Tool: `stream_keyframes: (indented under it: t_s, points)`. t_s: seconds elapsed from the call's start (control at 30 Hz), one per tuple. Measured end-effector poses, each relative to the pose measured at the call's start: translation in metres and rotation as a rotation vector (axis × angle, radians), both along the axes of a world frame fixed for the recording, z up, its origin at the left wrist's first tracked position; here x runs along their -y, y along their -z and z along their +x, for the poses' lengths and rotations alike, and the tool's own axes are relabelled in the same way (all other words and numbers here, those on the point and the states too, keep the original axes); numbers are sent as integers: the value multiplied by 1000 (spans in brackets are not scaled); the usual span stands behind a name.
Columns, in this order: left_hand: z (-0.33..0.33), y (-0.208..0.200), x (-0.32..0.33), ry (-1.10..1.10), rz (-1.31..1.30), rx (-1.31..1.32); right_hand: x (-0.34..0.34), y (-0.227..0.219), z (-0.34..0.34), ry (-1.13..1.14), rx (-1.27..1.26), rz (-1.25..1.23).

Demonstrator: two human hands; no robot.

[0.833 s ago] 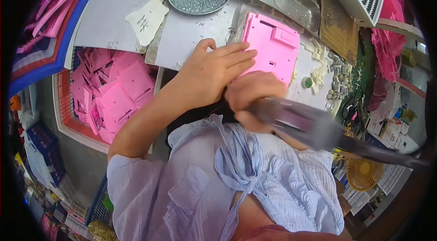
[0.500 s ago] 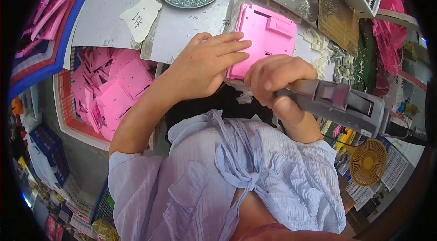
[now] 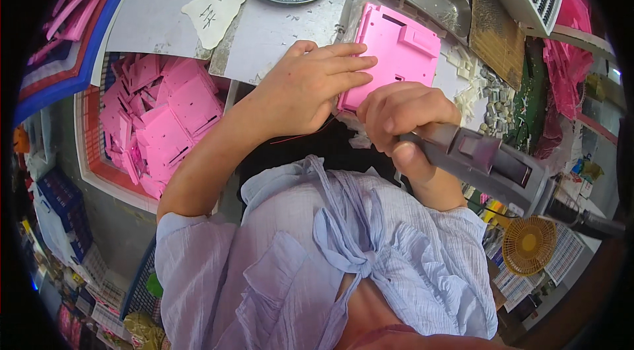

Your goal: Assemble a pink electronic toy by soldering wires and installing components.

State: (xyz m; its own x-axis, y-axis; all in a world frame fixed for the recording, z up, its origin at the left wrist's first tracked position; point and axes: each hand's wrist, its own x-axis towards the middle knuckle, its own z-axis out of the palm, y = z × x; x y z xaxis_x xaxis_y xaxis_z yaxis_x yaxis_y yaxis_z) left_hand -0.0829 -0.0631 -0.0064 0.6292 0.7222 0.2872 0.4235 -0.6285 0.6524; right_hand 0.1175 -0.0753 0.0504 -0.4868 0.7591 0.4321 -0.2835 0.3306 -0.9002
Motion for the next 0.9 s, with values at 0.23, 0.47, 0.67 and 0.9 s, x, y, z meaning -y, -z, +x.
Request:
stream_keyframes:
  t_s: [0.23, 0.47, 0.67, 0.9]
  points:
    - [0, 1, 0, 9, -10, 39, -4, 5, -6, -72, -124, 133]
    - [-1, 4, 6, -20, 9, 34, -3, 7, -16, -78, -36, 227]
    - [0, 7, 5, -34, 24, 40, -3, 3, -13, -79, 17, 185]
    - [0, 10, 3, -17, -1, 74, -5, 5, -2, -49, -49, 120]
